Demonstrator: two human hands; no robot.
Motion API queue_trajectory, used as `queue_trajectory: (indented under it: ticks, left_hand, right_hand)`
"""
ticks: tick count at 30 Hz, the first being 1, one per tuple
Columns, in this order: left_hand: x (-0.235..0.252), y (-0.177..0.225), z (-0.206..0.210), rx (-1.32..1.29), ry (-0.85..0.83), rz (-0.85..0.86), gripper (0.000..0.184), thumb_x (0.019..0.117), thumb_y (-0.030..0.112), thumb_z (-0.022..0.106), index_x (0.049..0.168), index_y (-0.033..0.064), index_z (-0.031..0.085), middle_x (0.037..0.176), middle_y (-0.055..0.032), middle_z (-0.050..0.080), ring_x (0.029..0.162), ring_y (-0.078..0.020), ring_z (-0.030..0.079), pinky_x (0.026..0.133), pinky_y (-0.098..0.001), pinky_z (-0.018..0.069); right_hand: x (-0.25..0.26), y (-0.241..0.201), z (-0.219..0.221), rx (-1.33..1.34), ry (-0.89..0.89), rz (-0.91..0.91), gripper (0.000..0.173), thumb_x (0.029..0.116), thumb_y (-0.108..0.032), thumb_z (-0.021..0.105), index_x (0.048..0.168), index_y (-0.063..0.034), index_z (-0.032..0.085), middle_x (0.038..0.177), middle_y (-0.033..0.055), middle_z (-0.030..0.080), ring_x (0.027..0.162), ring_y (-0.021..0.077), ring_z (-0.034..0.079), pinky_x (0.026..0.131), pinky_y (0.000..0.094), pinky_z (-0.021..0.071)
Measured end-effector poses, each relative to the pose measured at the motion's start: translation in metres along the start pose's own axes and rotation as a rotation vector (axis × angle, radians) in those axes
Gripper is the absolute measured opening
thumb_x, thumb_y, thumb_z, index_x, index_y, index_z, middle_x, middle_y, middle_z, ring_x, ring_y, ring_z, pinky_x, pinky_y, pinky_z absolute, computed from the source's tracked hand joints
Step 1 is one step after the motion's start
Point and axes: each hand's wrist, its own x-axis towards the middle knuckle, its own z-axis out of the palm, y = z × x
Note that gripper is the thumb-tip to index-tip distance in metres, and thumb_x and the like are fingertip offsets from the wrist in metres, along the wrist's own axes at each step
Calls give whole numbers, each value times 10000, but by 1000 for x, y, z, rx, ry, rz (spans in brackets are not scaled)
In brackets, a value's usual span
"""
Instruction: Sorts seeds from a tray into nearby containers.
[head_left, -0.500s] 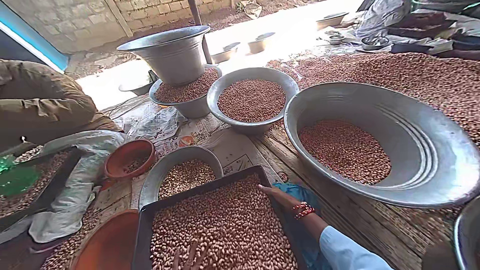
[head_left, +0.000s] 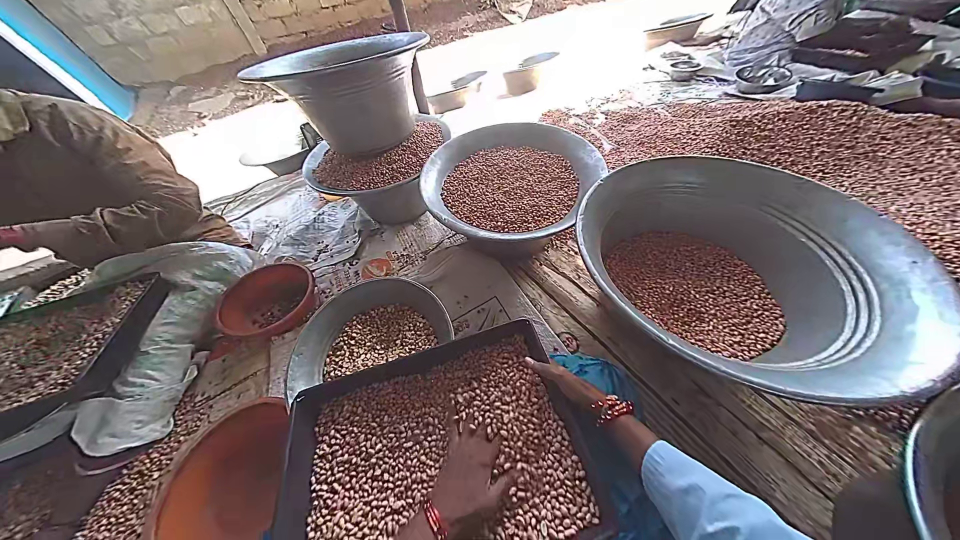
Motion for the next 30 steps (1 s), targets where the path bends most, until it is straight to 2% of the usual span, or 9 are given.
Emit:
queue_trajectory:
  ticks: [3,10,12,15,17,21,25,27,30]
  left_hand:
    - [-55,-18,18,5,4,52,509,992,487,563,1418,221,646,1576,-231,444,1521,-537,212,1098,-854,-9]
    - [-118,-122,0,206,337,-399,685,879,473,685,1477,155,582,1644,-360,174,1520,-599,57,1120,-822,-32]
    - [-86,-128,-5,217,477,-449,700,927,492,598,1557,210,481,1641,-358,190,1517,-593,112,1171,-767,81]
    - [-22,-100,-14,67,667,-434,554,857,244,721,1402,171,655,1514,-396,402,1376,-674,347,1097,-749,307]
    - [12,-69,-13,6,696,-306,468,902,295,689,1337,121,702,1452,-381,492,1329,-666,421,1090,-752,319]
    - [14,-13,10,-73,445,-61,673,950,514,534,1556,225,482,1646,-221,322,1492,-573,234,1061,-767,335]
    - [-56,-17,11,23,-116,-34,623,1030,534,479,1614,368,338,1711,-184,158,1547,-543,46,1101,-856,-22]
    - [-96,-58,30,131,-26,-120,622,989,634,484,1470,255,592,1552,-294,441,1458,-612,283,1060,-894,20]
    - [-133,-97,12,234,-50,-411,806,964,698,456,1456,71,576,1509,-368,441,1446,-625,292,1114,-847,3]
  right_hand:
    - [1,0,0,-13,-17,-41,530,1093,-346,444,1507,-19,395,1358,119,588,1171,96,601,1021,296,491]
    - [7,-5,1,33,-39,-24,498,1081,-335,465,1470,-26,435,1262,96,623,1078,84,628,953,287,520]
    - [7,-5,1,38,-31,-25,526,1071,-344,475,1492,-33,417,1294,103,615,1103,93,625,969,295,516]
    - [5,-1,2,52,-21,-51,533,1067,-332,476,1501,-32,397,1300,106,605,1105,94,620,966,290,515]
    - [3,0,2,50,-12,-49,530,1081,-333,463,1508,-28,391,1316,117,602,1118,101,622,977,297,515]
    - [1,2,2,33,-6,-28,535,1095,-353,446,1516,-30,388,1355,133,591,1164,124,615,1007,320,507]
    - [0,-2,1,14,-26,-30,554,1087,-352,447,1529,-29,360,1363,122,581,1169,106,608,1008,305,505]
    - [2,-3,1,21,-32,-27,561,1080,-345,464,1534,-34,356,1369,122,578,1172,104,606,1009,297,504]
    - [4,-5,1,42,-26,-16,543,1069,-319,494,1516,-35,374,1321,108,596,1116,91,618,974,284,514]
